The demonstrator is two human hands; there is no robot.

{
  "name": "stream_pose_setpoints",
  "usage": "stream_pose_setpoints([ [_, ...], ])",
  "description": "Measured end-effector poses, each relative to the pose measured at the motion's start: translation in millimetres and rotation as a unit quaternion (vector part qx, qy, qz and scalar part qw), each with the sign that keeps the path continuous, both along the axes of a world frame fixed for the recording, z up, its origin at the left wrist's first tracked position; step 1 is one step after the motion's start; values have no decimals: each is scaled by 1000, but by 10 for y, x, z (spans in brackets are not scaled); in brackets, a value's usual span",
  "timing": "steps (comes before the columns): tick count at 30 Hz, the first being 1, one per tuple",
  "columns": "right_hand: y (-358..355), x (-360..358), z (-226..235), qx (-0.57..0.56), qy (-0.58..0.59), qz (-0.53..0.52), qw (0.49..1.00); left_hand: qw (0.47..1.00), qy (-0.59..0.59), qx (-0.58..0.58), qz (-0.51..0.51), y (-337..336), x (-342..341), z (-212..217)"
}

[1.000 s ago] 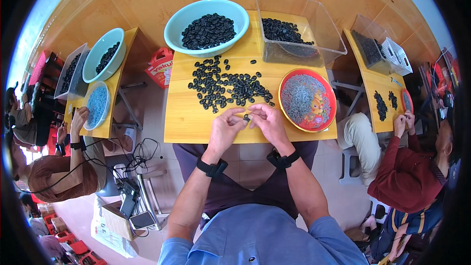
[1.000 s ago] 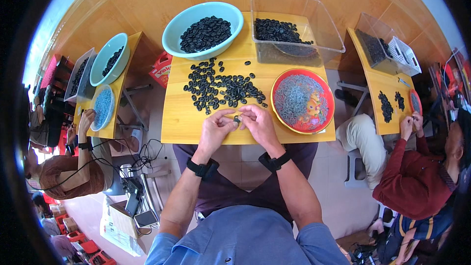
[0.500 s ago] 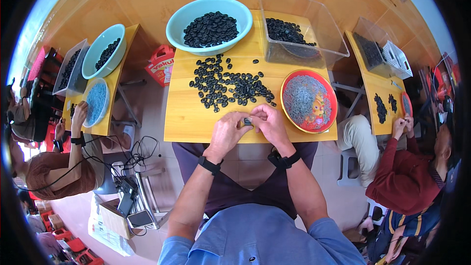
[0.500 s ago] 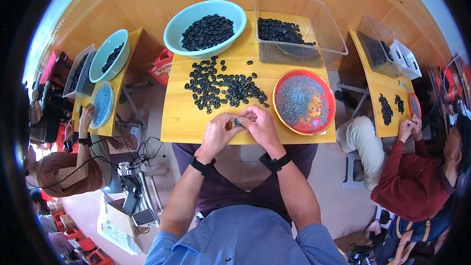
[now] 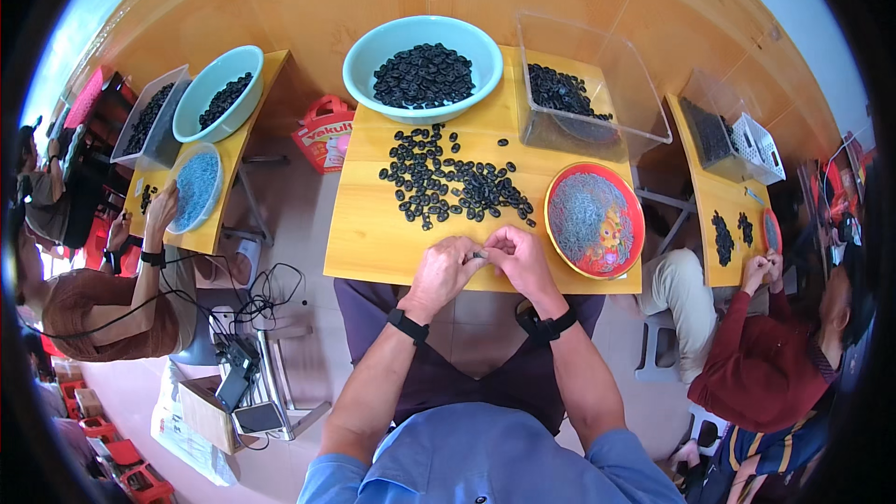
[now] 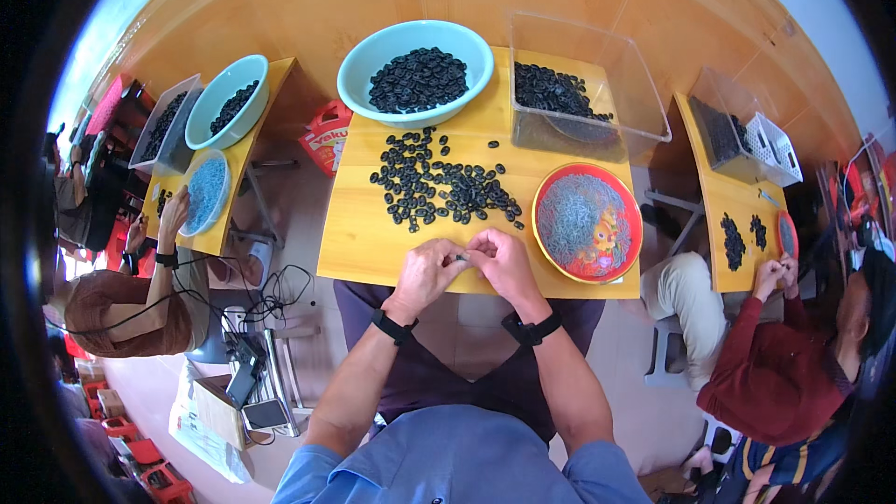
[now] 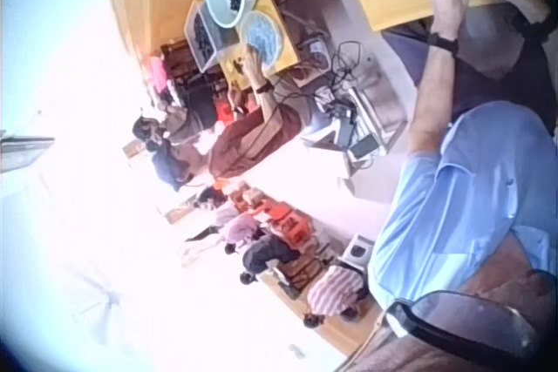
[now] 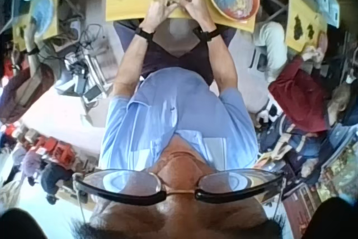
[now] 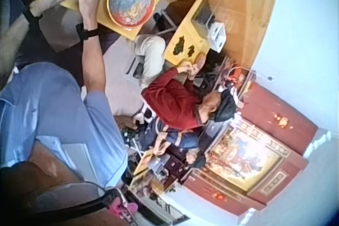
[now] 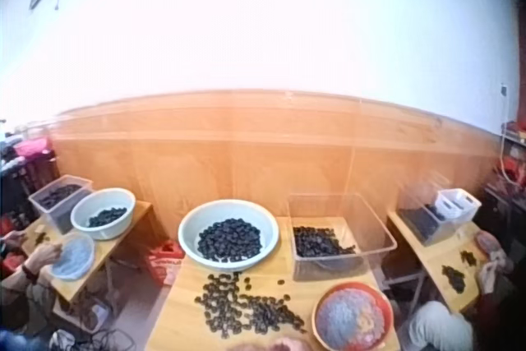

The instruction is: Sorting small black circular components/buttons from a pile into separate containers.

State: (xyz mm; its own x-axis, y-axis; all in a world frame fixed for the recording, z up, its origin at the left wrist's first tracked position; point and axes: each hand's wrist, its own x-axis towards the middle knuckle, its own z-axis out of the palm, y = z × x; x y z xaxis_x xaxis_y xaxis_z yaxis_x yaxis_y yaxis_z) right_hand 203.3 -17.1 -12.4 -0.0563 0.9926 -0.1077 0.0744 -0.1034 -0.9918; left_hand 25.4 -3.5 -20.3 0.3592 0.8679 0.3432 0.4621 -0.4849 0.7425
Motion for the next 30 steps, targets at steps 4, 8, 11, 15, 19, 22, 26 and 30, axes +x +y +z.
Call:
stream_pose_setpoints([
  [4, 30, 0, -13, 6, -2, -1, 1000, 1000, -12, 2, -1, 23, -7, 29],
  [8, 3, 43, 192, -41, -49, -6, 998, 998, -34, -47, -20, -48, -58, 110],
  [11, 62, 276, 322, -129, -182, 115, 968, 993, -97, -62, 21, -105, -107, 78],
  [15, 335, 103, 777, -2, -70, 80, 994, 959, -202, -120, 162, -163, -180, -111],
  [19, 601, -374, 1439, 182, 109, -112, 971, 962, -191, -66, 186, -136, -202, -5],
  [22, 225, -437, 1751, 227, -115, -21, 967, 975, -51, 4, 216, -35, -427, -8],
  [26, -734, -439, 2578, 418, -292, 212, 834, 970, 24, 20, 240, 44, -611, 47],
  [30, -1157, -364, 2758, 549, -27, 246, 798, 975, 72, 13, 211, 175, -308, 133],
])
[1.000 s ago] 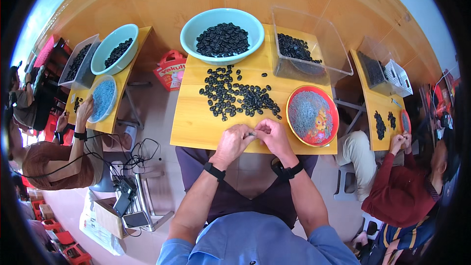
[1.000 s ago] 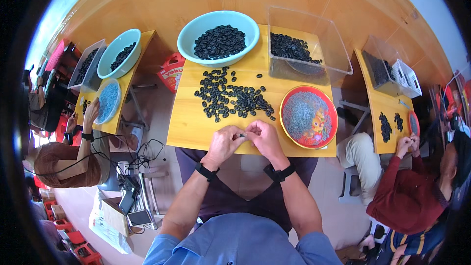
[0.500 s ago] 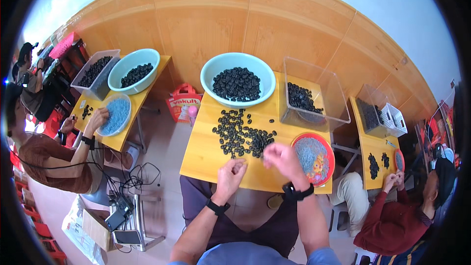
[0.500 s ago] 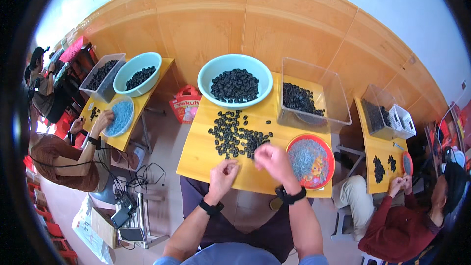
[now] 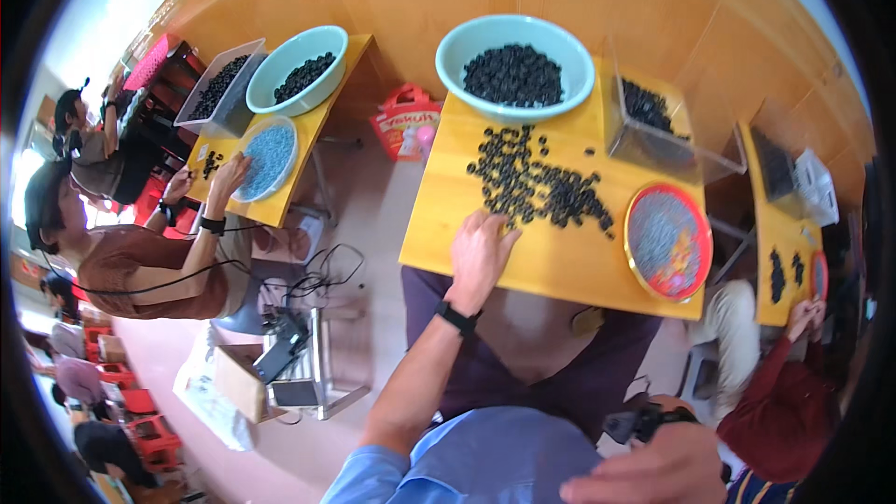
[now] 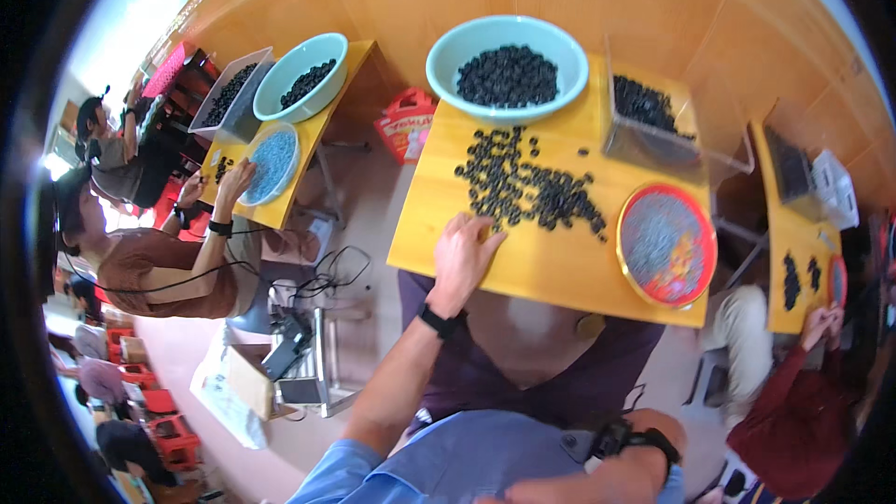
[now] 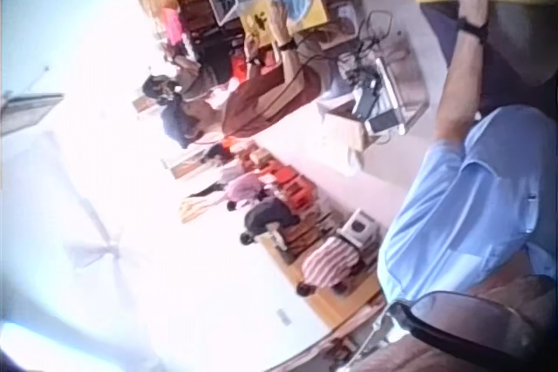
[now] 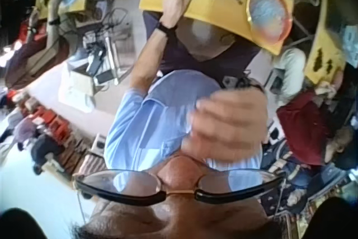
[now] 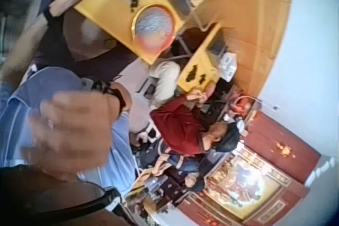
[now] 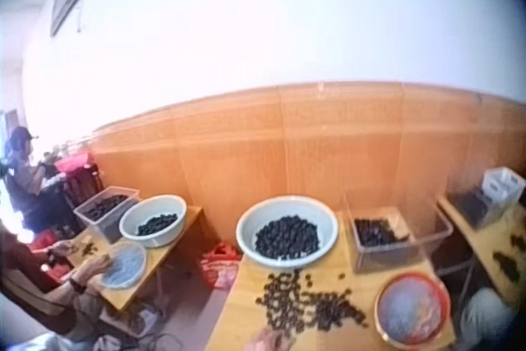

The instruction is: Sorting small black circular components/buttons from a pile into separate containers.

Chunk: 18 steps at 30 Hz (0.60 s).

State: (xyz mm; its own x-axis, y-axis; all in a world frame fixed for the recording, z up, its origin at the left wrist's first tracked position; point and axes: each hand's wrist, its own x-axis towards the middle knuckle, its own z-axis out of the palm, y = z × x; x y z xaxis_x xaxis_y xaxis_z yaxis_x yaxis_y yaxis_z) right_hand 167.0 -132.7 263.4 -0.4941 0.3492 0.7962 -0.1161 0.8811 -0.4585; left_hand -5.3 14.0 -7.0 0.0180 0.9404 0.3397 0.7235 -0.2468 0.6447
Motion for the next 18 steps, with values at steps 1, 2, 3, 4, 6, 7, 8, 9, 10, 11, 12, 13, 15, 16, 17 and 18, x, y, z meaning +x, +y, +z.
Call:
stream_pose_setpoints([
  [1, -11, -25, -37, -4, 24, 19, 1000, 999, 14, -33, 15, -21, -59, 7],
  [2, -25, -62, -9, -7, 36, 28, 999, 999, 17, -23, 26, -21, -89, -19],
  [3, -51, -84, 36, -7, 41, 27, 999, 999, 12, -12, 27, -8, -28, -49],
  [4, -68, -66, 38, -9, 47, 30, 998, 999, 15, 9, 33, 2, -60, -94],
  [6, -193, -70, 50, -58, 81, 36, 994, 999, 19, 19, 35, 23, -138, -104],
  [7, -197, -5, 85, -68, 66, -2, 996, 999, 27, 9, 30, 44, -96, -73],
  [8, -45, 81, 55, -30, 92, 14, 995, 999, 18, -15, 41, 35, -171, -92],
  [9, 82, 130, 111, 14, 107, 28, 994, 999, 12, -22, 31, 68, -199, -79],
  [10, 162, 125, 85, 57, 128, 52, 989, 998, -2, -46, 35, 63, -242, -62],
  [11, 73, 13, 68, 55, 106, 23, 993, 999, -2, -40, 7, 114, -107, -78],
  [12, 4, -189, -83, 142, 215, -70, 964, 999, 7, -52, 8, 122, -76, -85],
  [13, -7, -269, -138, 228, 317, -157, 907, 999, 6, -44, 2, 123, -64, -100],
  [15, -19, 119, 1, 149, 212, -81, 963, 999, -29, -13, -29, 134, -171, -150],
  [16, -19, 273, 34, 60, 118, 8, 991, 998, -44, -44, -2, 80, -215, -113],
  [17, -38, 329, 5, 56, 120, 9, 991, 995, -58, -74, 26, 36, -237, -77],
  [18, -80, 309, 15, 65, 122, -5, 990, 995, -84, -54, 17, 9, -237, -132],
])
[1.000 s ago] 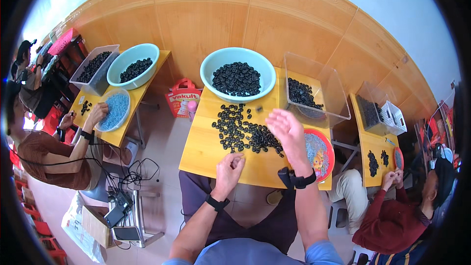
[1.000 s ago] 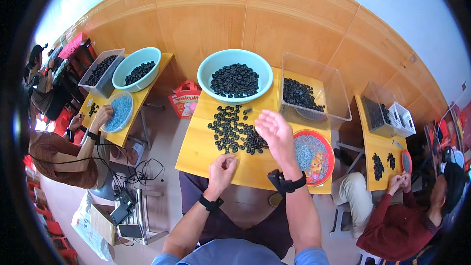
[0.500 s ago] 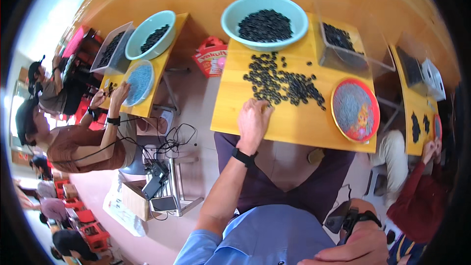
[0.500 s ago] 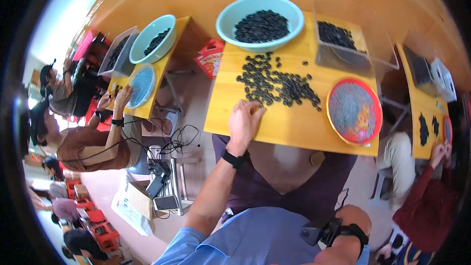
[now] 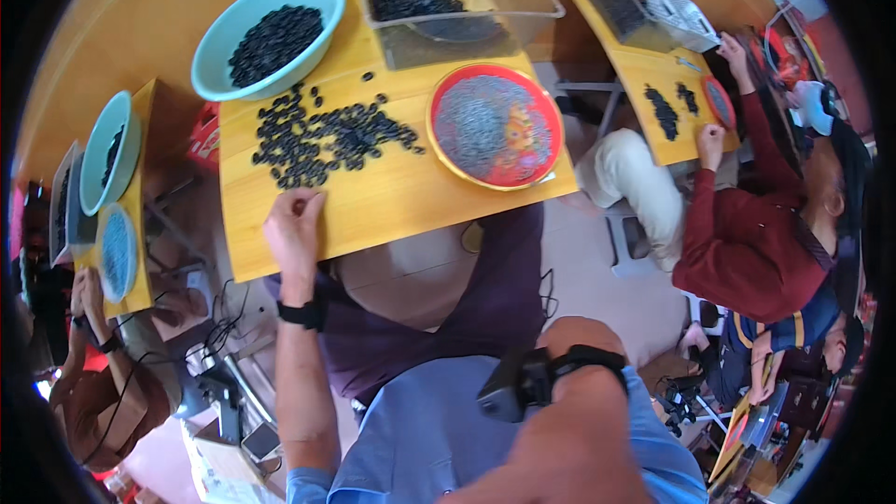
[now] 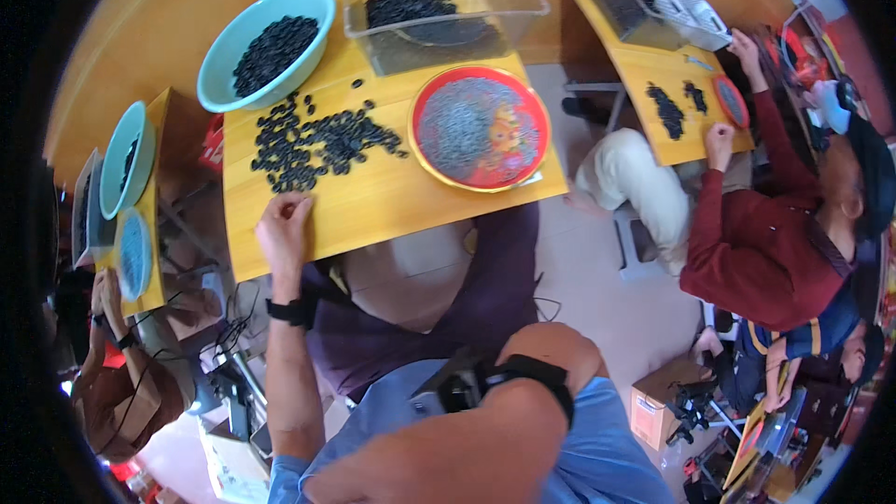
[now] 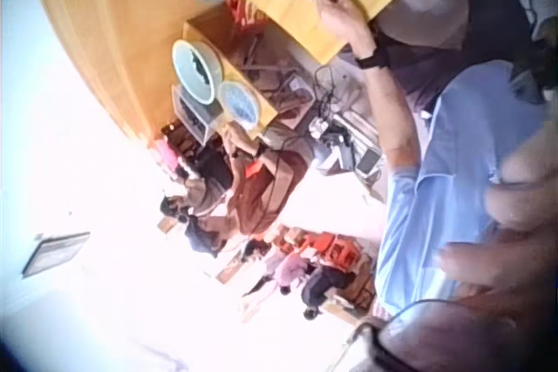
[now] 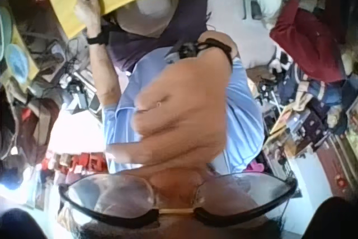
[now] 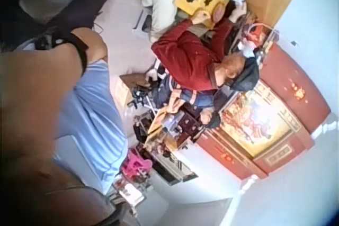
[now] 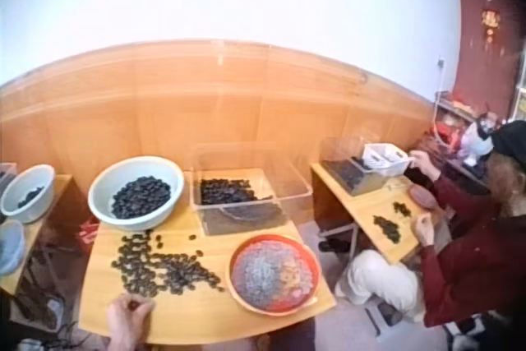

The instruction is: Sorting small black circular components/buttons from a pile into separate containers.

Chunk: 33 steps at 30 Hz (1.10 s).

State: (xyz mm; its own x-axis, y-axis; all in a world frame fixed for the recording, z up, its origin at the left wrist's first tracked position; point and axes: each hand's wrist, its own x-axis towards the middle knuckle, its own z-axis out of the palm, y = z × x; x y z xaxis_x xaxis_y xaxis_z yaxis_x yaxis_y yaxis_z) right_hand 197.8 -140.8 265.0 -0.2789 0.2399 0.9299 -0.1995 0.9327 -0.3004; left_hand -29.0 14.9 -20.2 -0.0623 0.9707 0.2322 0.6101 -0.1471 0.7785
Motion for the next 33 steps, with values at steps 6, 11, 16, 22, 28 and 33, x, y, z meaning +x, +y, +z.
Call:
stream_pose_setpoints([
  [6, -38, 371, -490, -117, -64, -313, 940, 994, -81, 27, -69, -143, 262, 47],
  [11, 280, 1103, -860, -351, -211, -531, 742, 977, -179, -32, -109, -79, 442, -65],
  [16, 680, 1691, -1878, -414, -359, -540, 639, 967, -238, -31, -81, -59, 363, -97],
  [22, 757, 1754, -2078, -450, -381, -564, 577, 965, -244, -50, -86, -90, 389, -122],
  [28, 859, 1796, -2181, -427, -387, -578, 577, 973, -211, -32, -84, -119, 404, -73],
  [33, 908, 1780, -2299, -385, -438, -569, 580, 977, -193, -27, -83, -117, 423, -51],
])
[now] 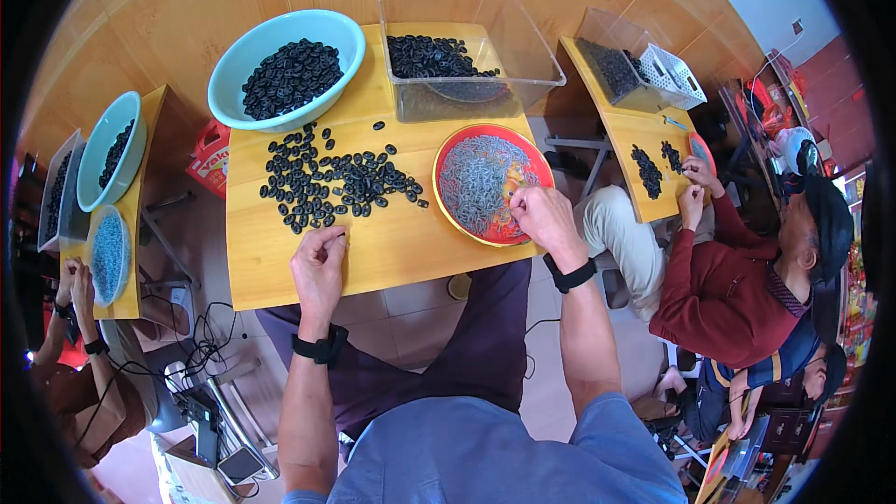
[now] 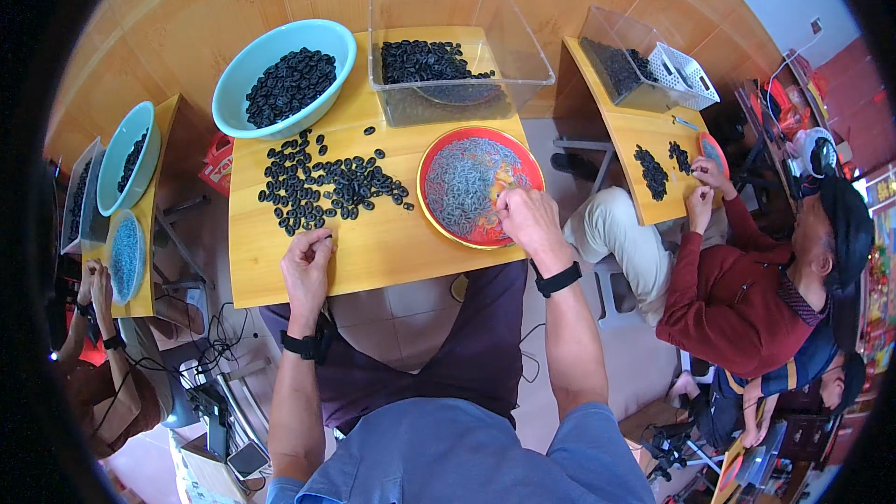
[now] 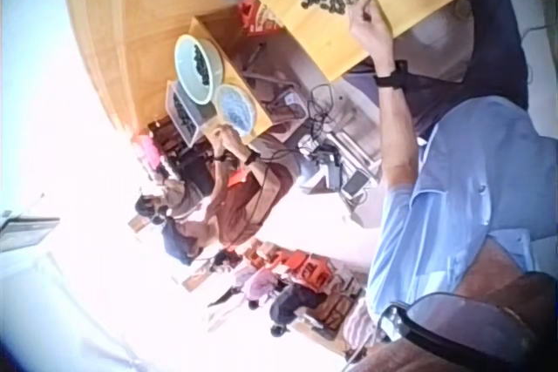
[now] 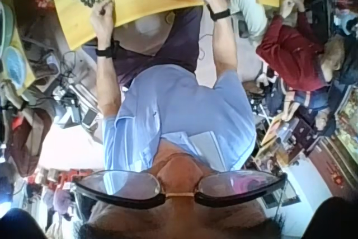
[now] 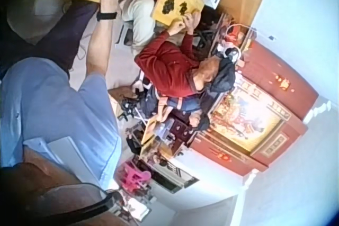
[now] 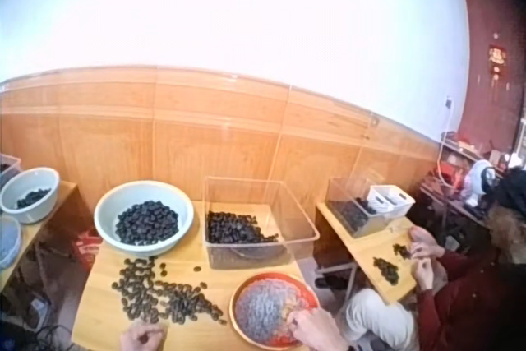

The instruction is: Sorting small black circular components/buttons from a pile into separate containers.

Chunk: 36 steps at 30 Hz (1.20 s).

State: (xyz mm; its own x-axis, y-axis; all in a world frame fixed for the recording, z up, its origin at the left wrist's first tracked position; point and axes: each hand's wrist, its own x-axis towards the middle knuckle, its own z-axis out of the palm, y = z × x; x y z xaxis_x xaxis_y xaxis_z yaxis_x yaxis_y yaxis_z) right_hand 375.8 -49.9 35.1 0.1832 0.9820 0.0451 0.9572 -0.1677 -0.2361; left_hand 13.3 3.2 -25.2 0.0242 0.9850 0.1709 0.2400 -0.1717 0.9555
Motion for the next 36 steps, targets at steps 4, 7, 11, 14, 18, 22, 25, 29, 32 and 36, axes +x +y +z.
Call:
stream_pose_setpoints([
  [4, 26, -77, 27, -13, -13, -21, 1000, 1000, 1, 1, 0, 1, -25, -24],
  [7, 5, -84, 58, -9, -8, -28, 1000, 1000, -5, -9, 2, 9, -35, -39],
  [11, -45, -90, 101, 90, 39, -35, 995, 994, -79, -71, -9, 6, -47, -36],
  [14, -83, -325, 286, 164, 202, -33, 965, 977, -171, -123, -41, 53, -98, -61],
  [18, -110, -898, 341, 161, 367, 49, 915, 959, -240, -133, -74, 135, -110, -116],
  [22, 143, -1479, 49, 165, 373, 100, 908, 955, -240, -154, -85, 132, -121, -90],
  [25, 282, -1583, -54, 275, 313, 102, 904, 966, -216, -136, -48, 92, -91, -87],
  [29, 151, -1253, 105, 325, 328, 15, 887, 971, -214, -104, -15, 54, -70, -86],
  [32, 0, -765, 156, 315, 319, -35, 893, 969, -225, -105, -12, 60, -79, -120],
  [36, -110, -320, 194, 257, 277, -105, 920, 976, -197, -96, -15, 67, -136, -92],
])
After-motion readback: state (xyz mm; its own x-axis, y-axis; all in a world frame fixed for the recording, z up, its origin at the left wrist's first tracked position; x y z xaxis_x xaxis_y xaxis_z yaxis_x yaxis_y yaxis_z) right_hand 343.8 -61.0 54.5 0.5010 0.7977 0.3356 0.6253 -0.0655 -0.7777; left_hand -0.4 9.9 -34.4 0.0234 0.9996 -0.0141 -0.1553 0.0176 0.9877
